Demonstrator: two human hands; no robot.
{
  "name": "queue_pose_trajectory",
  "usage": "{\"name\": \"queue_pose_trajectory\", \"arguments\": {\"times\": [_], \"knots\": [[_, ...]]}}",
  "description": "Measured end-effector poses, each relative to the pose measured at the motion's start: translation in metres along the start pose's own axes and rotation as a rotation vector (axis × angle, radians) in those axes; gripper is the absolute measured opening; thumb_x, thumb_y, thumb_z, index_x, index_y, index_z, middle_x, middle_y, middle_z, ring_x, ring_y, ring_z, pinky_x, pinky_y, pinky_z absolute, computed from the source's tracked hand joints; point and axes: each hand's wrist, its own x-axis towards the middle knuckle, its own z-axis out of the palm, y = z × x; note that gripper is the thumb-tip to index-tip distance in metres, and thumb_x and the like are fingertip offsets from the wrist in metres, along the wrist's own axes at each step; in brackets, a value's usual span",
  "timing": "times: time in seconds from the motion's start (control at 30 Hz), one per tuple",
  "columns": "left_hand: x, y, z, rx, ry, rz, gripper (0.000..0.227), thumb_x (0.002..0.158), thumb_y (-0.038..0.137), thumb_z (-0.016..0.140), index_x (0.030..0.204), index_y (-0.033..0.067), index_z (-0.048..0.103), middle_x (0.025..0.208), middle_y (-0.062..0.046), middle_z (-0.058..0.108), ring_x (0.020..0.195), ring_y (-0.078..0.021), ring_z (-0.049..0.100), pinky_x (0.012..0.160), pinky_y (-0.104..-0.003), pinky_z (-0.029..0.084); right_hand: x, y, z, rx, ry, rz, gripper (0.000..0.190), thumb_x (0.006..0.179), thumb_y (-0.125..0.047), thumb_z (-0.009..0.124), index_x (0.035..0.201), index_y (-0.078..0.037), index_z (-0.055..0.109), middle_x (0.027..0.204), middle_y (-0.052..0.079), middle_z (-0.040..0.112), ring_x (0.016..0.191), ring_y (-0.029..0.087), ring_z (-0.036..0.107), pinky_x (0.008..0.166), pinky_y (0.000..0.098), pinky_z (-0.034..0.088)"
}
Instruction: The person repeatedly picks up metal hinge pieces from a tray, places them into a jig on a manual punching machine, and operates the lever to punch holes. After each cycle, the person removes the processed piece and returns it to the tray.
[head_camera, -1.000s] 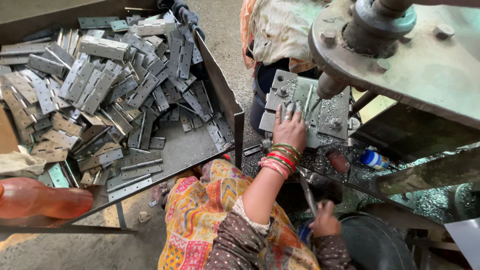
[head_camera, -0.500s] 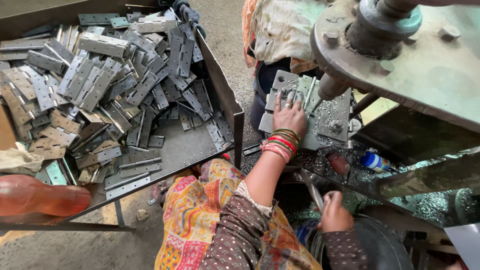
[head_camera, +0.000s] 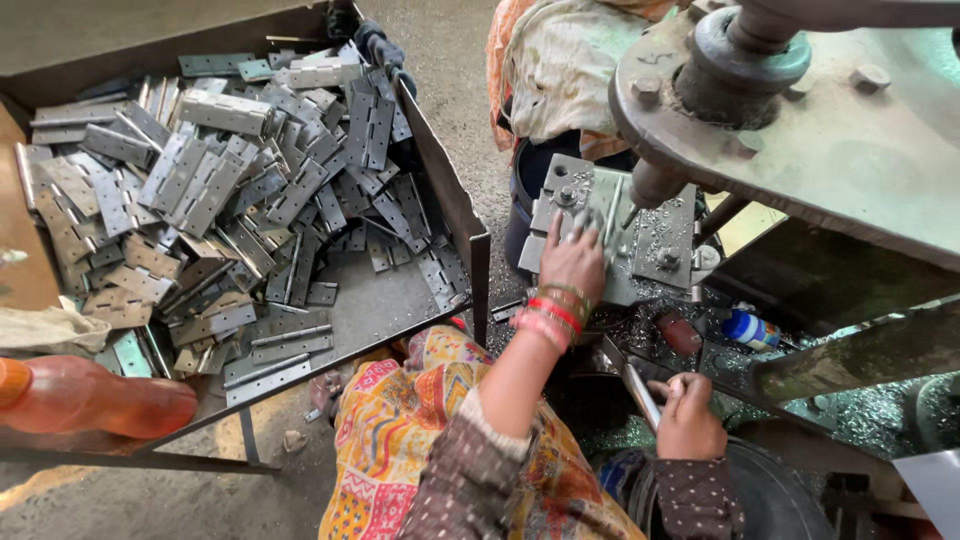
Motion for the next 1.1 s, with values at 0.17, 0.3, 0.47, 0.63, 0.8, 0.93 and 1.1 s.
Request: {"name": "queue_pose_trajectory", "arguments": {"times": [0.17, 0.3, 0.47, 0.63, 0.8, 0.93, 1.1], "knots": [[-0.091, 0.029, -0.028, 0.013, 0.142, 0.024, 0.032, 0.097, 0.017, 0.053, 0.123, 0.0056, 0.069, 0.137, -0.013, 0.059, 0.147, -0.0281, 0.042, 0.126, -0.055, 0.021, 0.002, -0.025, -0.014, 0.301, 0.072, -0.013, 0.018, 0.111, -0.023, 0.043, 0.11, -0.006, 0.05, 0.11, 0.001, 0.078, 0.084, 0.018, 0.077, 0.066, 0.0356, 0.057], [-0.12, 0.015, -0.031, -0.087, 0.447, 0.187, 0.024, 0.096, 0.017, 0.057, 0.113, 0.0039, 0.067, 0.124, -0.013, 0.063, 0.136, -0.0297, 0.053, 0.124, -0.058, 0.028, -0.01, -0.019, -0.013, 0.396, 0.072, -0.032, 0.019, 0.114, -0.023, 0.043, 0.11, -0.006, 0.05, 0.112, 0.003, 0.076, 0.088, 0.018, 0.077, 0.07, 0.0343, 0.059], [-0.095, 0.011, -0.043, -0.392, 0.464, 0.167, 0.01, 0.101, 0.016, 0.061, 0.106, 0.0066, 0.063, 0.113, -0.008, 0.063, 0.101, -0.0245, 0.066, 0.123, -0.057, 0.044, -0.002, -0.019, -0.015, 0.196, 0.101, -0.021, 0.019, 0.111, -0.023, 0.044, 0.111, -0.006, 0.052, 0.11, 0.003, 0.078, 0.087, 0.021, 0.077, 0.064, 0.0376, 0.057], [-0.06, 0.022, -0.039, -0.155, 0.642, 0.161, 0.011, 0.103, 0.016, 0.067, 0.102, 0.0066, 0.061, 0.112, -0.008, 0.063, 0.085, -0.0188, 0.066, 0.116, -0.058, 0.05, -0.002, -0.015, -0.009, 0.186, 0.072, -0.011, 0.018, 0.111, -0.024, 0.044, 0.113, -0.007, 0.051, 0.109, 0.0, 0.078, 0.086, 0.019, 0.077, 0.063, 0.038, 0.056], [-0.037, 0.016, -0.012, 0.104, 0.229, -0.006, 0.027, 0.087, 0.024, 0.064, 0.11, 0.0104, 0.068, 0.122, -0.011, 0.065, 0.107, -0.0244, 0.068, 0.113, -0.06, 0.038, 0.0, -0.011, -0.006, 0.176, 0.046, 0.0, 0.017, 0.109, -0.025, 0.045, 0.113, -0.01, 0.053, 0.108, -0.003, 0.079, 0.083, 0.021, 0.077, 0.067, 0.0379, 0.056], [-0.046, -0.01, -0.01, 0.083, 0.141, -0.132, 0.049, 0.099, 0.033, 0.057, 0.139, 0.0054, 0.063, 0.146, -0.012, 0.058, 0.128, -0.029, 0.057, 0.12, -0.054, 0.028, -0.004, -0.009, -0.002, 0.202, 0.021, 0.012, 0.018, 0.109, -0.025, 0.044, 0.112, -0.009, 0.052, 0.109, -0.004, 0.078, 0.081, 0.02, 0.077, 0.061, 0.038, 0.055], [-0.066, -0.005, -0.034, 0.073, -0.044, -0.139, 0.073, 0.098, 0.064, 0.047, 0.136, 0.003, 0.058, 0.153, -0.016, 0.047, 0.145, -0.0316, 0.036, 0.123, -0.059, 0.012, 0.0, -0.009, -0.006, 0.208, 0.013, -0.021, 0.017, 0.108, -0.025, 0.044, 0.112, -0.01, 0.053, 0.109, -0.004, 0.078, 0.081, 0.02, 0.077, 0.061, 0.0373, 0.056]]}}
